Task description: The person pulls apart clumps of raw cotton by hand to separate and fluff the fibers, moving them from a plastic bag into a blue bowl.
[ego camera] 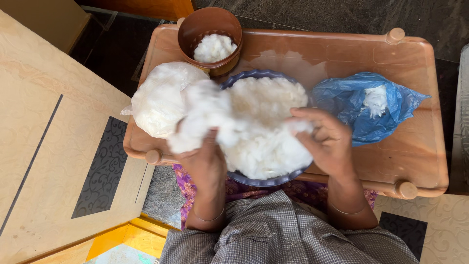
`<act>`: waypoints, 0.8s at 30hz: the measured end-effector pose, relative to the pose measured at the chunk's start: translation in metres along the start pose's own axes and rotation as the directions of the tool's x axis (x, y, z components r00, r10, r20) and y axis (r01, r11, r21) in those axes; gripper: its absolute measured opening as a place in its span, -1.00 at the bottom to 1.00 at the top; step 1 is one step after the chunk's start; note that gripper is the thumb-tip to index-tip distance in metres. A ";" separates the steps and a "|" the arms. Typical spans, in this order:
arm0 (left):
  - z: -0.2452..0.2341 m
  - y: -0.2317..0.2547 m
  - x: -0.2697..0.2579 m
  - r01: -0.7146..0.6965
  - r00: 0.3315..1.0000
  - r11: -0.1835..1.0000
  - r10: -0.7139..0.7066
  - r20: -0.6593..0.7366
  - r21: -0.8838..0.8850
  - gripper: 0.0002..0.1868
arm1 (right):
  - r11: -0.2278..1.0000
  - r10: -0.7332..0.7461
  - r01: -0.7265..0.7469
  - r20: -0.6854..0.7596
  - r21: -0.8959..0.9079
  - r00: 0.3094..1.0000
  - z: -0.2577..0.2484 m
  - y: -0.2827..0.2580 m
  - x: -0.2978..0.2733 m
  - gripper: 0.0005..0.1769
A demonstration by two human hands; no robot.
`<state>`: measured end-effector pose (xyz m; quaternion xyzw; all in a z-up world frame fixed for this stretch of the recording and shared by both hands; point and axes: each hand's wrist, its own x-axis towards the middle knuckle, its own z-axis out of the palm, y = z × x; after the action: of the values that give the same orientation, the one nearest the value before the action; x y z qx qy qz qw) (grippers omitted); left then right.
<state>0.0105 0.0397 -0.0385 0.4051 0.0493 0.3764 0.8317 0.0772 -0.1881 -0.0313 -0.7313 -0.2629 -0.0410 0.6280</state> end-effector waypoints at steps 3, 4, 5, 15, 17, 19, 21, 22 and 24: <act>-0.008 0.004 0.002 -0.085 0.988 0.995 0.077 -0.134 -0.056 -0.57 | 0.944 -0.128 0.066 -0.175 -0.324 0.976 0.002 0.001 0.002 -0.73; -0.010 0.006 0.000 -0.111 0.986 0.992 0.103 -0.129 -0.052 -0.60 | 0.893 -0.238 0.140 -0.186 -0.427 0.953 0.010 0.007 0.008 -0.75; -0.012 0.008 -0.003 -0.136 0.984 0.990 0.129 -0.124 -0.049 -0.63 | 0.825 -0.346 0.206 -0.183 -0.526 0.920 0.018 0.012 0.011 -0.77; 0.012 -0.007 -0.047 0.081 0.975 0.996 -0.074 0.210 -0.023 -0.53 | 0.792 0.141 0.052 0.265 -0.608 0.954 0.030 0.053 0.010 -0.37; 0.025 -0.009 -0.047 0.255 0.943 0.961 -0.223 0.245 -0.105 -0.54 | 0.754 -0.055 0.236 0.300 -0.613 0.952 0.016 0.046 0.008 -0.33; 0.033 -0.005 -0.045 0.323 0.917 0.943 -0.292 0.270 -0.075 -0.57 | 0.779 0.285 -0.109 0.195 -0.617 0.939 0.005 0.032 0.009 -0.12; 0.038 -0.002 -0.044 0.361 0.896 0.932 -0.337 0.289 -0.034 -0.60 | 0.850 0.278 -0.163 0.165 -0.501 0.946 -0.003 0.015 0.010 -0.16; 0.040 0.000 -0.042 0.365 0.891 0.931 -0.347 0.294 -0.009 -0.61 | 0.920 0.101 -0.030 0.162 -0.392 0.982 -0.012 0.004 0.010 -0.31; 0.042 0.003 -0.040 0.379 0.880 0.925 -0.368 0.299 0.024 -0.62 | 0.956 -0.043 0.056 0.053 -0.287 0.998 -0.019 -0.011 0.009 -0.52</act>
<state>-0.0031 -0.0123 -0.0176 0.4254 -0.0063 0.1444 0.8934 0.0856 -0.2021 -0.0143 -0.8090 -0.2867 -0.0776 0.5073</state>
